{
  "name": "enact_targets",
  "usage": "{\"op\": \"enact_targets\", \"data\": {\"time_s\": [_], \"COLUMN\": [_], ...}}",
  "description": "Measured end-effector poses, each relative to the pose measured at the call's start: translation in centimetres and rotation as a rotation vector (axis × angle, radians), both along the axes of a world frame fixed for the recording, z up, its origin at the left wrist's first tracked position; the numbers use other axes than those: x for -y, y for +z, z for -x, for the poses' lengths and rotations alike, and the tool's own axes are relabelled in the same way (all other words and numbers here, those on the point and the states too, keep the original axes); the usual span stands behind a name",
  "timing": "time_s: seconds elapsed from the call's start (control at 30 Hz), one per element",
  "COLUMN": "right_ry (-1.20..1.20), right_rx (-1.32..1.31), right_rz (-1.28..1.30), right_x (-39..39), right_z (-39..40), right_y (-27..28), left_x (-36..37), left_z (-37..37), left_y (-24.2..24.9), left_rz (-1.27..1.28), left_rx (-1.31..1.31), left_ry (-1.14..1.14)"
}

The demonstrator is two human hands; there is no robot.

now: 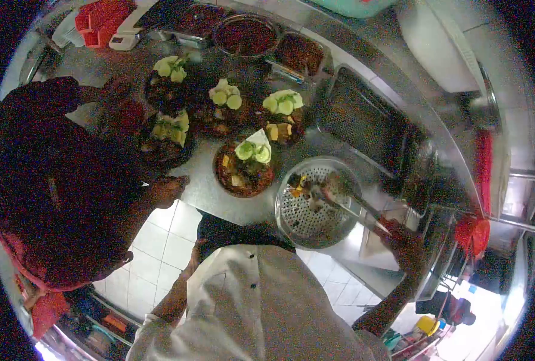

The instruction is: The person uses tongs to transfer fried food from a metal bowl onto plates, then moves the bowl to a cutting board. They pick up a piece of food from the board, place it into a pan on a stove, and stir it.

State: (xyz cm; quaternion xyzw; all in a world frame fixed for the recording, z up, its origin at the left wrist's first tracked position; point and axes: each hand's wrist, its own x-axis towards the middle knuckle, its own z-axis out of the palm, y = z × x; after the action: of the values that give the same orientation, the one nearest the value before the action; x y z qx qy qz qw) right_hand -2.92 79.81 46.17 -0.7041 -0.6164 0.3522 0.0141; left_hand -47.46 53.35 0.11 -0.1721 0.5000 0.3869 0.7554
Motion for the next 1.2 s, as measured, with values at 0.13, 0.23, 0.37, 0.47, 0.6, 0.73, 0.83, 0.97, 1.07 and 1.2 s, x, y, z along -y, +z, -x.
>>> {"op": "enact_targets", "data": {"time_s": [0.13, 0.23, 0.37, 0.47, 0.6, 0.73, 0.83, 0.97, 1.07, 1.2], "right_ry": [0.182, 0.068, 0.040, 0.006, 0.103, -0.281, -0.348, -0.350, -0.264, -0.123], "right_rx": [-0.050, -0.132, -0.048, -0.188, -0.114, -0.203, -0.226, -0.135, -0.036, 0.041], "right_rz": [-0.132, -0.161, -0.116, -0.032, -0.045, -0.003, -0.040, -0.032, 0.002, -0.130], "right_x": [-3.0, -6.0, -10.3, -12.0, -12.0, -9.9, -9.4, -9.6, -10.5, -10.9], "right_z": [1.9, 3.2, 7.0, 6.6, 5.3, 5.1, 3.9, 5.8, 3.3, 3.8], "right_y": [-0.8, -4.4, -6.4, -8.9, -8.1, -6.0, -5.7, -5.4, -7.0, -6.1], "left_x": [-2.7, -2.4, -5.8, -3.5, -3.9, 1.8, 1.5, -3.7, -0.9, -3.9], "left_z": [-1.5, -1.0, -1.7, -1.9, -1.8, -1.3, -1.7, -1.9, -1.7, -1.7], "left_y": [8.7, 5.2, 13.9, 11.0, 11.9, -0.2, 0.2, 12.9, 7.4, 12.3], "left_rz": [-0.253, 0.069, -0.035, -0.018, 0.000, -0.007, -0.058, -0.203, -0.294, -0.242], "left_rx": [-0.314, -0.015, -0.048, -0.142, -0.141, -0.069, -0.199, -0.248, -0.309, -0.087], "left_ry": [0.044, 0.155, 0.090, 0.108, 0.040, 0.061, 0.052, 0.031, 0.054, 0.111]}}
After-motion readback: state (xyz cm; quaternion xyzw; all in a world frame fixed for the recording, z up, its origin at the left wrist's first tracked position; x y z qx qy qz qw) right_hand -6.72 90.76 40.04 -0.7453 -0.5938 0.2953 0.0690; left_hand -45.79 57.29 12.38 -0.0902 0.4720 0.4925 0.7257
